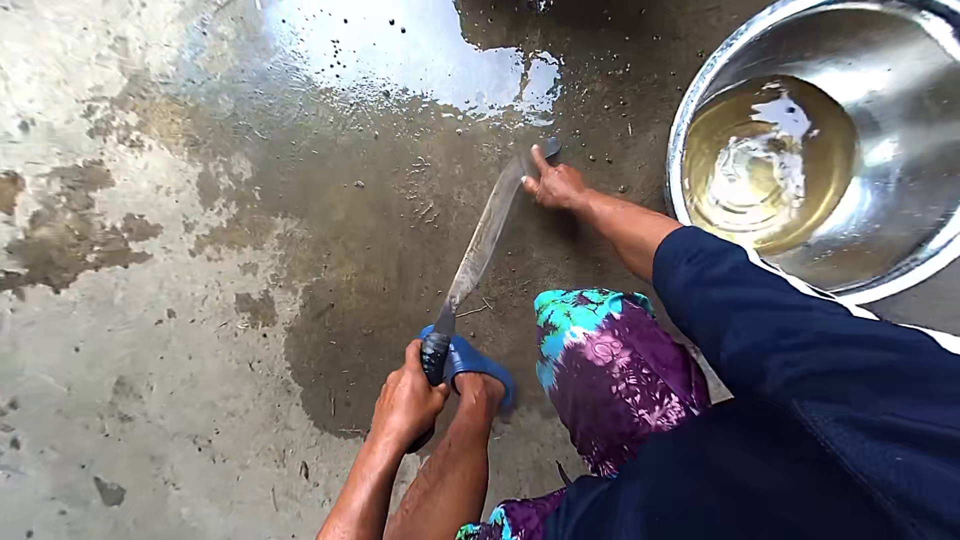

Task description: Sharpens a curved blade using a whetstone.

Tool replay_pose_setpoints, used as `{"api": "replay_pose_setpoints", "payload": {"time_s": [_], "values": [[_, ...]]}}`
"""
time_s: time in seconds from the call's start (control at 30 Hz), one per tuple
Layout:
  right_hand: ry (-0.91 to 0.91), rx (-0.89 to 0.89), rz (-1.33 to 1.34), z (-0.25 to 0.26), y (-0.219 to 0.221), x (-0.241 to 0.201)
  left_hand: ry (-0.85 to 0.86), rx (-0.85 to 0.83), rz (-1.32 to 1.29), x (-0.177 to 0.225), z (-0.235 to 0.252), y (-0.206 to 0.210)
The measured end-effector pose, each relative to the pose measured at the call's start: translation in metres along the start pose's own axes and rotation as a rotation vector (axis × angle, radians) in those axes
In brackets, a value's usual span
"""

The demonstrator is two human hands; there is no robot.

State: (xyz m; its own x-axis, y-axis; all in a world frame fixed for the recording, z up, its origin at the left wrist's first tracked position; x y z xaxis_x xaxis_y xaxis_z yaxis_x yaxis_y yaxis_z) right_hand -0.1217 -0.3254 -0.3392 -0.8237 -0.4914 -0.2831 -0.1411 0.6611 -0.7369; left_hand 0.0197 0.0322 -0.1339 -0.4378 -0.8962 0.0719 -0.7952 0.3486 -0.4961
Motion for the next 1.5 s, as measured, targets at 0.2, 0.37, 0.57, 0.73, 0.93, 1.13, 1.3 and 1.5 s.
{"api": "replay_pose_setpoints", "payload": {"time_s": [0.2,0.37,0.57,0.73,0.93,1.13,1.3,1.5], "values": [[-0.142,-0.035,-0.088,-0.027,0.019,-0.002,-0.001,-0.018,0.006,-0.005,0.007,0.001],[0.015,0.040,-0.084,0.007,-0.004,0.006,0.052,0.006,0.033,-0.020,0.022,-0.006],[-0.055,-0.018,-0.189,-0.004,0.009,0.015,0.070,-0.041,-0.011,-0.034,0.039,0.006],[0.024,0.025,-0.250,0.002,0.001,0.026,0.097,-0.051,-0.067,-0.040,0.056,0.018],[0.048,0.008,-0.321,0.021,-0.008,0.042,0.053,-0.101,-0.158,-0.056,0.084,0.051],[0.043,-0.012,-0.375,-0.006,0.005,0.055,0.116,-0.176,-0.369,-0.071,0.119,0.105],[0.137,0.043,-0.386,0.035,-0.028,0.063,0.136,-0.206,-0.426,-0.077,0.131,0.117],[0.067,0.009,-0.427,0.012,-0.014,0.061,0.148,-0.229,-0.449,-0.079,0.137,0.119]]}}
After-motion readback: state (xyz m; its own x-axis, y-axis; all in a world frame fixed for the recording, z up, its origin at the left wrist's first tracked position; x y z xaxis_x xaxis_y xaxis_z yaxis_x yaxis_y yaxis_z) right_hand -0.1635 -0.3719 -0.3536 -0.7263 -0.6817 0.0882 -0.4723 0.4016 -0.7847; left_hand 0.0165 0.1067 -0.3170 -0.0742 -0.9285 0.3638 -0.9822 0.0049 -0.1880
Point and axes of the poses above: each hand's wrist, its own z-axis towards the middle knuckle, its own y-axis out of the palm, x = y × z, the point moved 4 cm from there along z, towards the middle knuckle, and after that the axes turned 12 degrees about -z, right-handed, at the moved point
